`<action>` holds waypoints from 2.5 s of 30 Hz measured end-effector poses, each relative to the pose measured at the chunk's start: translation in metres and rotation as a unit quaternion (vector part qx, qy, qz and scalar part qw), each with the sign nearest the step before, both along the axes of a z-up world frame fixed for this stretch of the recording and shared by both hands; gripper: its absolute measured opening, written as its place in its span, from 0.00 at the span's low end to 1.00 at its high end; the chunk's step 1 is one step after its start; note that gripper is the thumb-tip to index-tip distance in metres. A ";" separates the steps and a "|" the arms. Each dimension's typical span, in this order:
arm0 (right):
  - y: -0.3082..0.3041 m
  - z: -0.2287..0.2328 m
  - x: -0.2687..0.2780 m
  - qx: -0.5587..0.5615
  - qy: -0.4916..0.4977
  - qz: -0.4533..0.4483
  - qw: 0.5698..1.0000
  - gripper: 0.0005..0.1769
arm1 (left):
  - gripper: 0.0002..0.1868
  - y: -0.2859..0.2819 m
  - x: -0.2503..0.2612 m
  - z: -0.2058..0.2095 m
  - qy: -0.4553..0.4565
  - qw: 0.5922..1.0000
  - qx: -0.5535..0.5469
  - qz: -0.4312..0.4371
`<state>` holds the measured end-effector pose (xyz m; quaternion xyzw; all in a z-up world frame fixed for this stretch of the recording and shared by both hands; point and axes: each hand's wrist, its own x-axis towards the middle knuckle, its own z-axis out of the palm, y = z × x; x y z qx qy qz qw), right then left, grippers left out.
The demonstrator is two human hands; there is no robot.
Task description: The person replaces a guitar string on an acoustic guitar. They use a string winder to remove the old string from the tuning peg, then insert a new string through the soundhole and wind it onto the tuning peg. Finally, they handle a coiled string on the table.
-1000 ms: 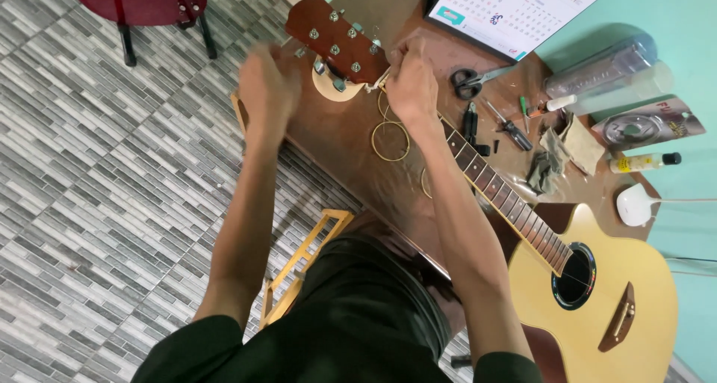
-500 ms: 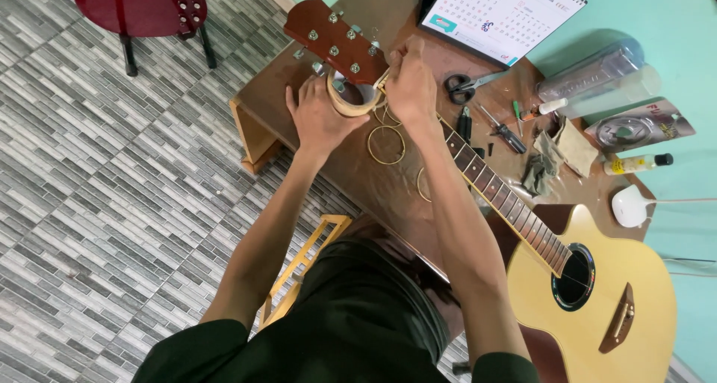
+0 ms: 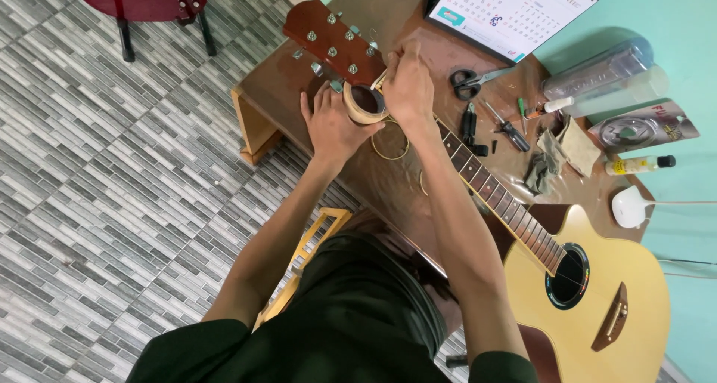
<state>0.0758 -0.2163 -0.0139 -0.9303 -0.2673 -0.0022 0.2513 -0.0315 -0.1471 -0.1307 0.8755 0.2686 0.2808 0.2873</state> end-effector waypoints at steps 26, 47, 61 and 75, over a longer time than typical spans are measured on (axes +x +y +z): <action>0.045 0.018 0.019 0.036 0.078 0.106 0.991 0.08 | 0.07 0.145 0.034 0.111 -0.078 0.921 -0.126 -0.361; 0.034 0.032 0.016 0.136 0.081 0.254 0.954 0.05 | 0.05 0.125 0.036 0.115 -0.138 0.875 -0.423 -0.189; 0.045 0.030 0.029 -0.014 0.136 0.126 0.982 0.06 | 0.12 0.137 0.056 0.097 -0.167 0.950 -0.191 -0.182; 0.077 0.063 0.020 -0.115 0.226 -0.002 0.967 0.07 | 0.10 0.138 0.075 0.053 -0.082 0.986 -0.050 -0.137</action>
